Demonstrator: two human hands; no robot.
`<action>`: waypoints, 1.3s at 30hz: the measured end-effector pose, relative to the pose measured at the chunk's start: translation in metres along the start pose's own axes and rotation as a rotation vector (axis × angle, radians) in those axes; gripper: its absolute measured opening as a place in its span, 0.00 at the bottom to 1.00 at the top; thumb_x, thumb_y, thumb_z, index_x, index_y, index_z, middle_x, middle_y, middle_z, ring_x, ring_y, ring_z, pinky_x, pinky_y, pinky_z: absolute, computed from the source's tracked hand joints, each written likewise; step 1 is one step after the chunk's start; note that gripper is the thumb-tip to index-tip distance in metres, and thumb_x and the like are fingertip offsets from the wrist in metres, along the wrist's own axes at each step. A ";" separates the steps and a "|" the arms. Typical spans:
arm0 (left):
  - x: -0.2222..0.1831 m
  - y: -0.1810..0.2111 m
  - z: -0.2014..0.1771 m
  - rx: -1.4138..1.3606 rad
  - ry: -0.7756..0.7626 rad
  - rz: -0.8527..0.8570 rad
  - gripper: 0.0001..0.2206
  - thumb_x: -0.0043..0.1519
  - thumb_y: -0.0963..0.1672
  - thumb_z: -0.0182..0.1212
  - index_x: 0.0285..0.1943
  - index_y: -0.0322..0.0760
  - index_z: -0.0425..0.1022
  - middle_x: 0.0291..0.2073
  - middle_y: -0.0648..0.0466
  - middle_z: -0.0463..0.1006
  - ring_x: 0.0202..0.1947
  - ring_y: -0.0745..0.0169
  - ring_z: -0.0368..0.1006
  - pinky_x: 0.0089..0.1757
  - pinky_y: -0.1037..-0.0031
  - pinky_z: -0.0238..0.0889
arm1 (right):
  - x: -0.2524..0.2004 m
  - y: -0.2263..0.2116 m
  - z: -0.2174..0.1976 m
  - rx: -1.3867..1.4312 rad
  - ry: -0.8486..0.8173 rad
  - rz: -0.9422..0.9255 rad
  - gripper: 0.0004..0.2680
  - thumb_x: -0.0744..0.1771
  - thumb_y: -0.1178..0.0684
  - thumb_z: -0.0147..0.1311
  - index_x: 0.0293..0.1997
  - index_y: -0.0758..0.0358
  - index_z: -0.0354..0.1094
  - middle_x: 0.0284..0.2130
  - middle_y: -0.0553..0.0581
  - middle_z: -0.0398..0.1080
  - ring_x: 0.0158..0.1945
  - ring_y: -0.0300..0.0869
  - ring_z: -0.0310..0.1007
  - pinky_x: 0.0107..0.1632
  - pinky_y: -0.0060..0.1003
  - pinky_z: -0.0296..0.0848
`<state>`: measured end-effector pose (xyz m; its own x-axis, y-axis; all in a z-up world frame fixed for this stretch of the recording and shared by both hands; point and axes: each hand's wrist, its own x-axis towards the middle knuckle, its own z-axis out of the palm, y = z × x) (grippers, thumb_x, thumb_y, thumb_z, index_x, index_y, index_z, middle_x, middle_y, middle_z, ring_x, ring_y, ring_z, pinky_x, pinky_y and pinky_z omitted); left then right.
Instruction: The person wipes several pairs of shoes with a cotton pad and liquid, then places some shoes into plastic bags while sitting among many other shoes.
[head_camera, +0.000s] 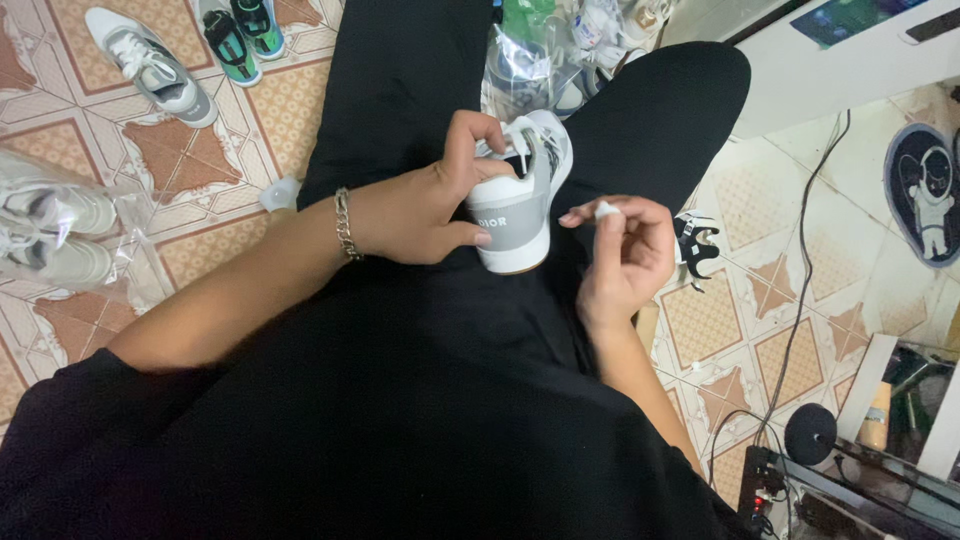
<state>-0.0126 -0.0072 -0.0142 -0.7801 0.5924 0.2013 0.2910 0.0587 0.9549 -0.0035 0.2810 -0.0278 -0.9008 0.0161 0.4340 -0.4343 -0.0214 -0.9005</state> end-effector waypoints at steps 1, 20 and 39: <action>0.002 0.003 -0.002 -0.002 0.000 -0.002 0.36 0.69 0.33 0.69 0.73 0.38 0.42 0.56 0.40 0.79 0.51 0.50 0.81 0.55 0.66 0.69 | 0.001 -0.001 0.001 0.000 0.000 0.003 0.05 0.81 0.55 0.57 0.57 0.65 0.67 0.41 0.72 0.77 0.39 0.57 0.84 0.51 0.48 0.88; 0.029 0.016 0.018 0.084 -0.015 -0.015 0.35 0.71 0.40 0.84 0.70 0.40 0.52 0.56 0.22 0.89 0.61 0.14 0.89 0.65 0.33 0.76 | 0.023 -0.034 0.013 -0.434 -0.254 -0.178 0.02 0.76 0.62 0.72 0.49 0.69 0.87 0.62 0.73 0.86 0.67 0.69 0.88 0.70 0.60 0.83; 0.070 0.084 0.004 0.219 0.426 0.185 0.36 0.64 0.48 0.94 0.52 0.44 0.56 0.44 0.59 0.60 0.39 0.57 0.56 0.44 0.62 0.58 | 0.042 -0.016 -0.035 0.037 0.190 0.022 0.05 0.81 0.52 0.58 0.53 0.59 0.71 0.55 0.67 0.81 0.29 0.30 0.55 0.35 0.25 0.60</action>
<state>-0.0406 0.0423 0.0796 -0.8479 0.2317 0.4769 0.5189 0.1781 0.8361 -0.0337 0.3168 0.0039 -0.8944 0.2031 0.3985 -0.4176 -0.0602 -0.9066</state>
